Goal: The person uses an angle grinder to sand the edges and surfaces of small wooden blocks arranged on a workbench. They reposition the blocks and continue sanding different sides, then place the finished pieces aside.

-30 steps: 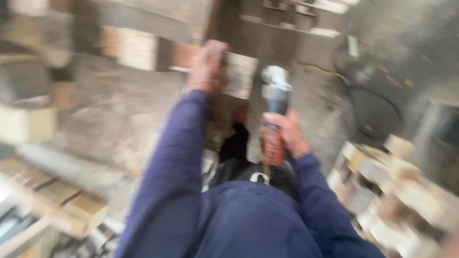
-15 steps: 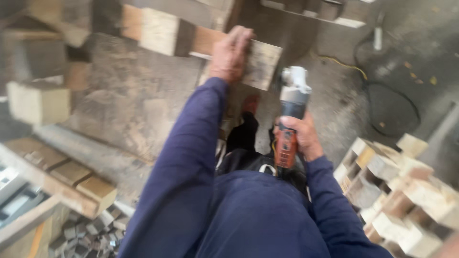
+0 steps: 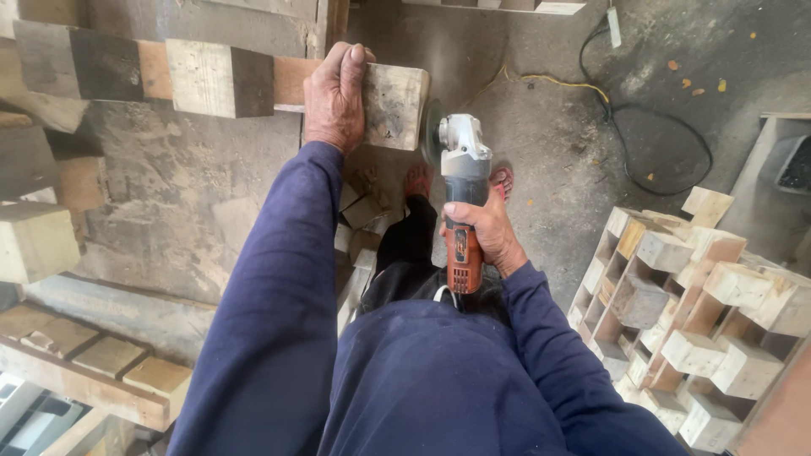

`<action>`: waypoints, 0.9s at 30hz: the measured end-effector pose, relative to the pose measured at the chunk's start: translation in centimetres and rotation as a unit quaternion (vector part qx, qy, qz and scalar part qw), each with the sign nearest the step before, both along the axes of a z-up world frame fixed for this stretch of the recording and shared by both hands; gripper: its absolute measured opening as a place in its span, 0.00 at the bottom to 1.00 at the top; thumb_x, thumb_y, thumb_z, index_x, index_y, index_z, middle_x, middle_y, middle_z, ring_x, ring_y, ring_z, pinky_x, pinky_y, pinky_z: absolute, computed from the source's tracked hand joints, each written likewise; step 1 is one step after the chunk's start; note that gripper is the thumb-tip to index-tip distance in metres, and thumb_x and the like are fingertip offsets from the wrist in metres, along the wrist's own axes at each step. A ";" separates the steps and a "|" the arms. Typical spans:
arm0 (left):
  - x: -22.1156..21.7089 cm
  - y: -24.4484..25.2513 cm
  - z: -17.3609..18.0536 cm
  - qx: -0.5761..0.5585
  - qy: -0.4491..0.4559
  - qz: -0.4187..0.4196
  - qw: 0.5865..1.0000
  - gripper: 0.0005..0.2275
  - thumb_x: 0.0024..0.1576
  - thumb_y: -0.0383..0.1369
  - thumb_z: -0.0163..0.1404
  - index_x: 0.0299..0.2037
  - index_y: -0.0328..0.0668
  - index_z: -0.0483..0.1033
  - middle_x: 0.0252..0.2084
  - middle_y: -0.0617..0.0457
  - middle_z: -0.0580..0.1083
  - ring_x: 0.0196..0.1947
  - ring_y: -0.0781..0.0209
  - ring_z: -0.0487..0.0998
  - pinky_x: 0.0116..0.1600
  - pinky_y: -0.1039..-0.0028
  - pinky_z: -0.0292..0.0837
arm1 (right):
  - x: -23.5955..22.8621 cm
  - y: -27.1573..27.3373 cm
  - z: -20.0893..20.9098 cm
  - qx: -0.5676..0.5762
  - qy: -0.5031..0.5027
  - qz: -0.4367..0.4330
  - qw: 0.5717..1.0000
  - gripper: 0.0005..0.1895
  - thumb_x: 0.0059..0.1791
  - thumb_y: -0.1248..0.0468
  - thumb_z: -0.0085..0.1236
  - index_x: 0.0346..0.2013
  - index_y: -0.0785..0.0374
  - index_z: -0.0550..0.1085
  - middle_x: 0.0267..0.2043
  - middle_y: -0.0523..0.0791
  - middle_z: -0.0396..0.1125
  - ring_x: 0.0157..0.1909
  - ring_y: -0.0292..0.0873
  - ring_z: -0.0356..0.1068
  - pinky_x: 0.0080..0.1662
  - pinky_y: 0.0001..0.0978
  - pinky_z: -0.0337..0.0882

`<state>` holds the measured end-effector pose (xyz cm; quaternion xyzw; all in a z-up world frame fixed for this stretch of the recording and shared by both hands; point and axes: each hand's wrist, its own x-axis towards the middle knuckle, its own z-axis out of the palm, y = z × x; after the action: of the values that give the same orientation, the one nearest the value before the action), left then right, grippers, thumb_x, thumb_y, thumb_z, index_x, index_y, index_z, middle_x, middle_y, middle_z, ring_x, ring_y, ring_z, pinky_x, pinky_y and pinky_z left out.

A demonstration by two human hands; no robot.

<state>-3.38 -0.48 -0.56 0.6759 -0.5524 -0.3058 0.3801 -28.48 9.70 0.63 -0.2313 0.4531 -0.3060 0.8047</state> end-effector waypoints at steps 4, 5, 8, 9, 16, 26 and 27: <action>0.2 0.0 -0.5 0.001 -0.005 -0.001 1.000 0.22 0.70 0.52 0.39 0.40 0.44 0.77 0.31 0.51 0.77 0.33 0.63 0.76 0.41 0.69 0.73 | -0.4 -0.8 1.1 -0.040 0.029 0.018 0.999 0.27 0.41 0.59 0.64 0.49 0.68 0.67 0.32 0.46 0.68 0.28 0.42 0.74 0.33 0.36 0.79; 0.2 0.2 -0.5 0.004 -0.006 0.001 1.000 0.22 0.69 0.52 0.39 0.40 0.44 0.77 0.31 0.51 0.77 0.33 0.63 0.76 0.41 0.69 0.73 | -0.4 -0.8 1.4 -0.049 0.031 0.020 0.998 0.28 0.41 0.59 0.65 0.50 0.67 0.66 0.32 0.46 0.68 0.29 0.42 0.75 0.34 0.36 0.80; 0.2 0.5 -0.6 0.031 -0.010 0.005 0.999 0.21 0.70 0.52 0.39 0.41 0.43 0.75 0.29 0.50 0.74 0.30 0.62 0.71 0.39 0.68 0.72 | -0.1 -0.9 2.1 -0.029 0.017 0.004 0.999 0.29 0.41 0.59 0.65 0.51 0.68 0.65 0.33 0.47 0.69 0.29 0.42 0.75 0.34 0.36 0.79; 0.3 0.2 -0.5 0.019 -0.008 0.000 1.000 0.21 0.70 0.52 0.39 0.40 0.43 0.75 0.29 0.50 0.75 0.31 0.63 0.73 0.39 0.68 0.72 | 0.2 -1.3 2.2 -0.020 0.009 -0.007 1.000 0.30 0.41 0.59 0.66 0.51 0.69 0.65 0.33 0.48 0.69 0.29 0.43 0.75 0.34 0.36 0.79; 0.3 0.2 -0.8 -0.005 -0.007 -0.001 1.000 0.21 0.70 0.52 0.39 0.40 0.43 0.76 0.30 0.50 0.75 0.31 0.63 0.73 0.40 0.68 0.72 | -0.3 -0.8 1.9 -0.016 0.045 0.007 0.999 0.30 0.40 0.60 0.65 0.52 0.66 0.64 0.33 0.47 0.67 0.28 0.43 0.74 0.32 0.37 0.78; 0.2 0.3 -0.6 0.002 -0.002 0.000 1.000 0.22 0.69 0.53 0.38 0.40 0.45 0.76 0.31 0.52 0.77 0.33 0.64 0.76 0.41 0.69 0.73 | 0.1 1.4 1.5 0.000 0.039 0.011 0.999 0.29 0.38 0.58 0.64 0.49 0.65 0.66 0.30 0.45 0.69 0.27 0.42 0.74 0.31 0.37 0.78; 0.1 0.3 -0.6 0.003 -0.001 -0.001 1.000 0.22 0.69 0.53 0.38 0.40 0.45 0.76 0.31 0.52 0.77 0.33 0.64 0.76 0.41 0.69 0.73 | 0.0 1.4 1.6 0.015 0.053 0.007 0.998 0.30 0.37 0.59 0.64 0.49 0.62 0.64 0.30 0.44 0.69 0.26 0.41 0.74 0.30 0.37 0.78</action>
<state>-3.24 -0.22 -1.16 0.6768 -0.5522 -0.3071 0.3778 -28.53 11.14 2.18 -0.2381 0.4984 -0.2806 0.7850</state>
